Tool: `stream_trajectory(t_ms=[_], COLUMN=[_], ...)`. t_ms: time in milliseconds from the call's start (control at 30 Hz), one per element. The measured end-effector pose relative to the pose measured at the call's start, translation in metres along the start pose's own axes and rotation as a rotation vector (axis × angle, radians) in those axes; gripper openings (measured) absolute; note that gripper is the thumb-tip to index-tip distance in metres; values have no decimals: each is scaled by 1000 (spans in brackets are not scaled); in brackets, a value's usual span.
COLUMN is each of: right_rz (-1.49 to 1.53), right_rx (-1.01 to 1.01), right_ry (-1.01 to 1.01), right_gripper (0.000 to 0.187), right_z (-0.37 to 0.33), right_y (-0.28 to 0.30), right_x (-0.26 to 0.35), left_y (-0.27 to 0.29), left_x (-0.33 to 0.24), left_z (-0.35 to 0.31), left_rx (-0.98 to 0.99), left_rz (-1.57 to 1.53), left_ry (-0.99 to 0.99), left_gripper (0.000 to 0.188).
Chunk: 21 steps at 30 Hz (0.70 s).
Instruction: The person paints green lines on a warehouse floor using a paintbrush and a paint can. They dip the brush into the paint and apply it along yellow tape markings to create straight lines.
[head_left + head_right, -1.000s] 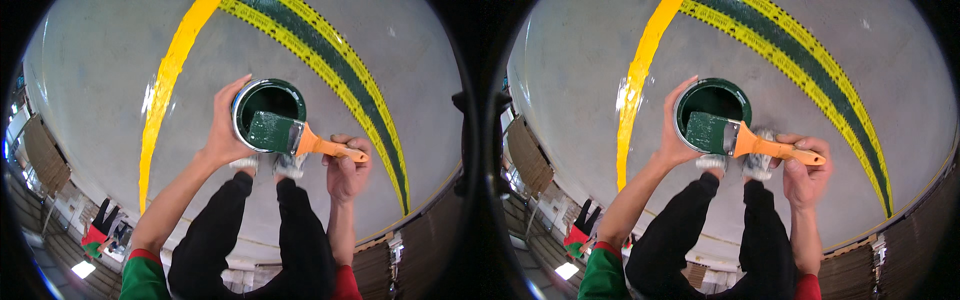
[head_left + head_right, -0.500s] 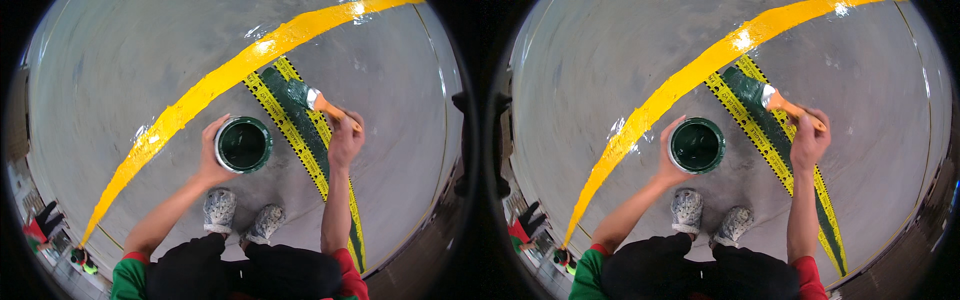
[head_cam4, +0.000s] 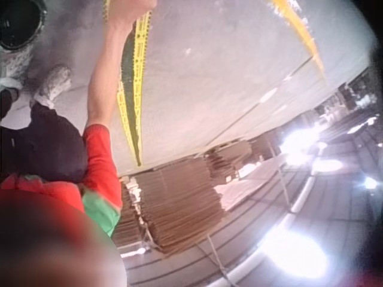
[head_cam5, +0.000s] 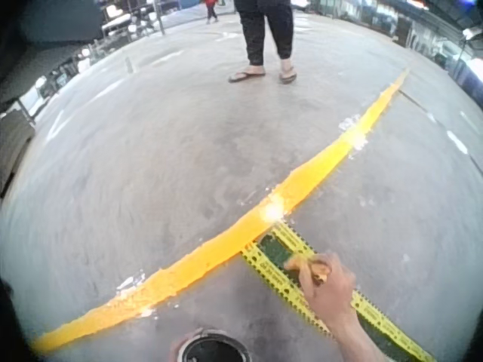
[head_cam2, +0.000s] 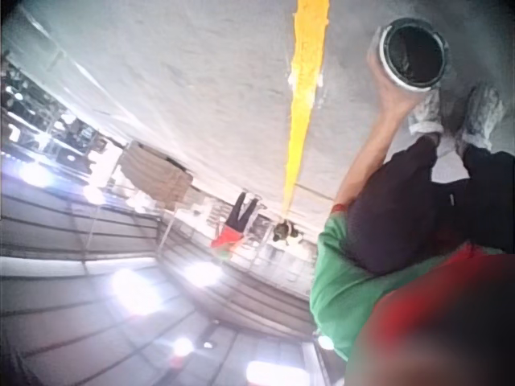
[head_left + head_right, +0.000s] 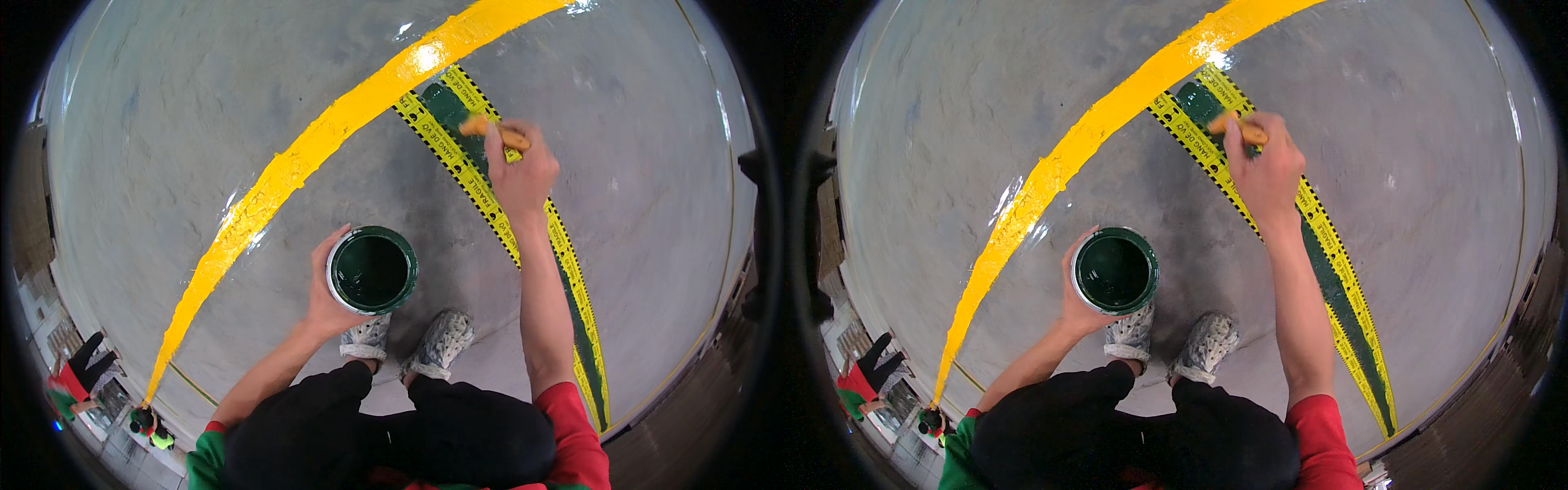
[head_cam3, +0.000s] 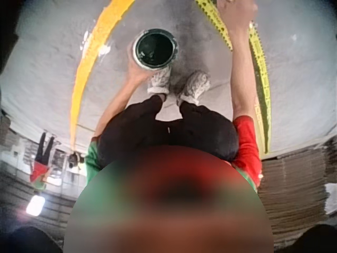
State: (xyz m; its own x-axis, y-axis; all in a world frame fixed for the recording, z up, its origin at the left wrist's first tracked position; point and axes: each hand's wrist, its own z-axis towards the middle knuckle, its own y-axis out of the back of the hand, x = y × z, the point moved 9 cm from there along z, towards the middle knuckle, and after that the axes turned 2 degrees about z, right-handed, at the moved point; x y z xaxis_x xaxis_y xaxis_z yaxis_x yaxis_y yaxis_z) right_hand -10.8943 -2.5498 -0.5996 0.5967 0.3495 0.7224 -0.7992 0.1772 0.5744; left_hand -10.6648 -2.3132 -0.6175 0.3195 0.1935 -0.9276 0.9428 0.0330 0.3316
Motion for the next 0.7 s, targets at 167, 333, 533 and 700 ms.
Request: stream_trajectory(t_ms=[167,333,533,700], right_rz=[-2,-110,81,-115], right_rx=[128,229,124,213], right_ry=[26,-232,-93,-323], right_gripper=[20,19,20,21], right_z=[12,10,19,-51], right_y=[-12,16,5,59], right_x=[18,8,8,-45], left_y=[0,11,3,-3], left_x=[-10,-11,-14,-27], left_z=[4,2,1,15], left_rx=[-23,-52,-26,-7], left_rz=[-4,-39,-9,102], left_ry=[-65,-89,-49,-155], left_gripper=[125,133,130,130])
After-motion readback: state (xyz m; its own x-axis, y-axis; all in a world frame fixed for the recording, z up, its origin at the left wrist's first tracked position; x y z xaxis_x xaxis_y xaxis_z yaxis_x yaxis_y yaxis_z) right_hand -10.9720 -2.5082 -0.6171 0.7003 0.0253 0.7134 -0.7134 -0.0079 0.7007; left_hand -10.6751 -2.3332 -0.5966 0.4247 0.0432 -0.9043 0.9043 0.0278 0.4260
